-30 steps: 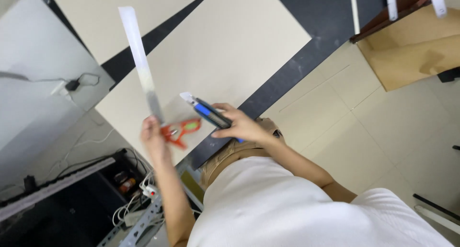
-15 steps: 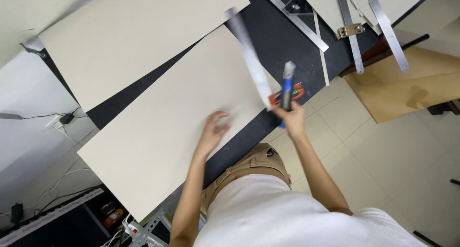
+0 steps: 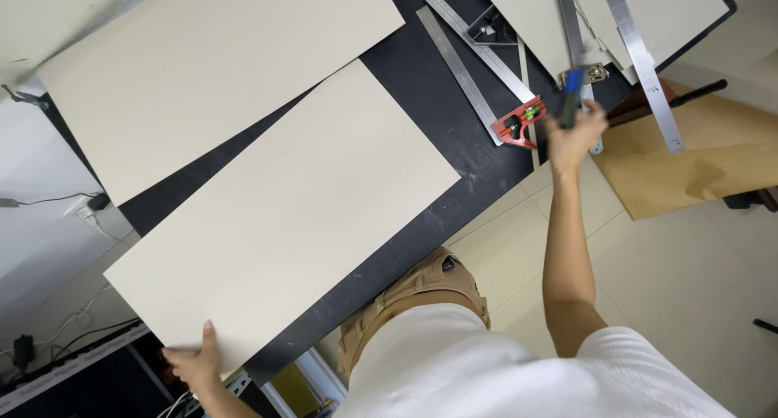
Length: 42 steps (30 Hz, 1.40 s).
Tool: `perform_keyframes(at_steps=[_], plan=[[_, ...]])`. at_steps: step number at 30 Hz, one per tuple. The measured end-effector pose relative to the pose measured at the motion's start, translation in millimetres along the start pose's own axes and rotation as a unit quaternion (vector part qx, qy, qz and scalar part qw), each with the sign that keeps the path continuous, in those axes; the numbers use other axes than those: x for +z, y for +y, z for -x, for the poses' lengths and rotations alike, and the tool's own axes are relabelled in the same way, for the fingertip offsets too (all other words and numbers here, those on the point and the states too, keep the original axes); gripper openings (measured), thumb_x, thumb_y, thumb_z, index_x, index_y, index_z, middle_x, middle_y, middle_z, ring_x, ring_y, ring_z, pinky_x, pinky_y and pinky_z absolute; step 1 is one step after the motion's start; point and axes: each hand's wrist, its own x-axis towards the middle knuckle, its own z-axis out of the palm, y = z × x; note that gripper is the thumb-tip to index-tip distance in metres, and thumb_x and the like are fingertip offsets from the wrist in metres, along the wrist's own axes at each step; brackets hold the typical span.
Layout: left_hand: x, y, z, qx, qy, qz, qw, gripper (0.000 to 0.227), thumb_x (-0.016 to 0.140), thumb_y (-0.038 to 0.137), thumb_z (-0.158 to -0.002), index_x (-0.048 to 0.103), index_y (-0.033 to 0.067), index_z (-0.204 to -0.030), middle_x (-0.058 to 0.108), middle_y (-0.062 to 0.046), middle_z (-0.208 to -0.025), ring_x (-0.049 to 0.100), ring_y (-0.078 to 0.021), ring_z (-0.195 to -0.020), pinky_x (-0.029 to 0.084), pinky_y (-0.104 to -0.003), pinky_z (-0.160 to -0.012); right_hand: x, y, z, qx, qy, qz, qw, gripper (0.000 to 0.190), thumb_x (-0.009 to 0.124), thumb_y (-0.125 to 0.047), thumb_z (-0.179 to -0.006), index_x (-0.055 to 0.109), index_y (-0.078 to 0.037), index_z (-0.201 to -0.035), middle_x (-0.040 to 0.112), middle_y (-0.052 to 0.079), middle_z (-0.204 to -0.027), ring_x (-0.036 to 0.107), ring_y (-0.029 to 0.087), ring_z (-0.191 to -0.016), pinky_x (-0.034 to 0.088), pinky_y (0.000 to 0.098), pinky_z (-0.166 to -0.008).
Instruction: Measuring and cutting cardboard sheets using a ruler and utility knife.
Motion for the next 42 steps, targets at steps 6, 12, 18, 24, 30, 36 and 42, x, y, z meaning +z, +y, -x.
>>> perform_keyframes(at_steps=[6,12,18,24,30,36,42], plan=[[37.4,-95.5,-131.6,0.181,0.102,0.131,0.969,0.089,0.089,0.028,-0.083,0.032,-0.0013,-0.144,0.044,-0.027,-0.142,0.052,-0.0379,-0.126,0.047,-0.048,-0.103,-63.4,172.9,-98.4,0.109,0.195,0.253,0.942,0.042,0.088,-0.026,-0.075,0.068,-0.008,-0.106,0.051,0.014,-0.127,0.046,0.041,-0.124,0.013,0.0746,-0.106],[59.8,-138.9,-151.1,0.228,0.127,0.17,0.95,0.097,0.092,0.032,-0.076,0.031,-0.006,-0.142,0.049,-0.028,-0.141,0.054,-0.0328,-0.126,0.043,-0.039,-0.105,-58.9,209.4,-115.5,-0.027,0.111,0.362,0.925,0.054,0.094,-0.038,-0.063,0.073,-0.006,-0.101,0.061,0.018,-0.1,0.063,0.04,-0.084,0.051,0.0517,-0.075],[69.1,-153.9,-91.7,0.149,0.167,0.102,0.969,0.108,0.083,0.06,-0.069,0.033,0.0048,-0.146,0.047,-0.028,-0.141,0.04,-0.0484,-0.131,0.028,-0.066,-0.102,-96.2,173.1,-92.5,-0.119,0.293,0.12,0.941,0.077,0.095,-0.006,-0.047,0.066,0.004,-0.118,0.076,0.023,-0.109,0.071,0.036,-0.102,0.052,0.0409,-0.087],[80.0,-166.6,-19.8,0.019,0.156,0.164,0.974,0.1,0.088,0.046,-0.073,0.031,0.013,-0.148,0.044,-0.025,-0.141,0.04,-0.0458,-0.132,0.027,-0.064,-0.106,-57.4,-27.1,48.0,-0.119,0.116,-0.252,0.953,0.042,0.071,0.016,-0.074,0.06,0.001,-0.112,0.068,0.02,-0.094,0.069,0.028,-0.067,0.062,0.0408,-0.057],[108.0,-203.1,-8.2,0.024,0.203,0.194,0.959,0.098,0.09,0.044,-0.076,0.032,0.0096,-0.148,0.044,-0.026,-0.13,0.041,-0.0455,-0.123,0.032,-0.061,-0.096,12.7,-87.6,177.5,0.138,-0.157,-0.381,0.901,0.041,0.085,0.004,-0.077,0.053,-0.006,-0.101,0.063,0.011,-0.082,0.07,0.027,-0.06,0.064,0.0387,-0.049],[126.1,-189.7,-9.8,0.147,0.277,0.088,0.945,0.1,0.086,0.03,-0.081,0.025,0.0075,-0.158,0.022,-0.028,-0.15,0.023,-0.0484,-0.136,0.016,-0.065,-0.108,30.6,-159.5,269.5,0.045,-0.357,-0.242,0.901,0.038,0.09,-0.001,-0.073,0.063,-0.002,-0.1,0.069,0.01,-0.081,0.068,0.015,-0.077,0.058,0.0322,-0.07],[168.9,-81.1,-5.2,0.416,0.118,0.112,0.895,0.071,0.077,0.009,-0.087,0.044,-0.0007,-0.149,0.022,-0.034,-0.155,0.02,-0.0509,-0.145,0.015,-0.061,-0.116,46.1,-150.1,270.0,-0.02,-0.468,-0.14,0.872,0.036,0.088,-0.007,-0.08,0.065,-0.001,-0.106,0.073,0.014,-0.091,0.069,0.014,-0.089,0.057,0.0328,-0.077]])
